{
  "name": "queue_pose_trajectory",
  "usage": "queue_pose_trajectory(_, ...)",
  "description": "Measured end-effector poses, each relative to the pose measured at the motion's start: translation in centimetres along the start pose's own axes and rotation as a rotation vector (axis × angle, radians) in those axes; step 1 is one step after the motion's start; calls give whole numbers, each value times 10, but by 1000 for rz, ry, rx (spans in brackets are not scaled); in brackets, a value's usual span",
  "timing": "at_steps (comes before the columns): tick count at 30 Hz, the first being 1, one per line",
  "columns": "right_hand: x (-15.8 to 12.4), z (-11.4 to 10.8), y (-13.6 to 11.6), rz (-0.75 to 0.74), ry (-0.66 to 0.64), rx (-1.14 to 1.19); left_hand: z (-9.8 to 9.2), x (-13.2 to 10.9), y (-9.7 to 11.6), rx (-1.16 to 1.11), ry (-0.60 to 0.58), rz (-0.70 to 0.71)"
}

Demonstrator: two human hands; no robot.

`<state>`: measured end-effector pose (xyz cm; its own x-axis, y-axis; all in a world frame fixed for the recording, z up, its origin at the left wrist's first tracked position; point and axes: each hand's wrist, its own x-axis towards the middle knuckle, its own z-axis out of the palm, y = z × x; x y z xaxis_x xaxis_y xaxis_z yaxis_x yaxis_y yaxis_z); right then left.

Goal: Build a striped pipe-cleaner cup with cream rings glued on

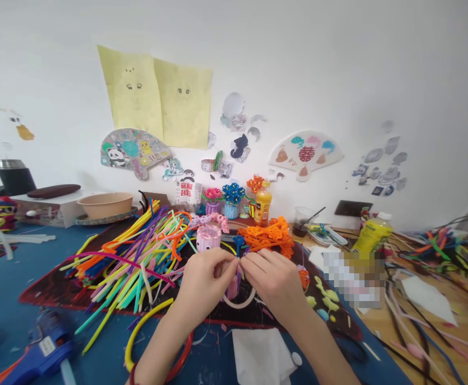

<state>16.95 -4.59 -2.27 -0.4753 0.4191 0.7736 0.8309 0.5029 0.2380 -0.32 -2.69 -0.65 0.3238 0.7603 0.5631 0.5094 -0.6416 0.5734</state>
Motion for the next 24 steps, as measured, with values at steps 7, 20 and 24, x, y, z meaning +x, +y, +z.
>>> queue_pose_trajectory(7, -3, 0, 7, 253, -29, 202, -2, 2, -3, -40, 28, -115)
queue_pose_trajectory(20, 3, -1, -2, 439, -91, 495, -3, 2, -3, -120, -6, -141)
queue_pose_trajectory(24, 5, -3, 4, 762, -233, 958, -4, 2, -3, -155, 12, -84)
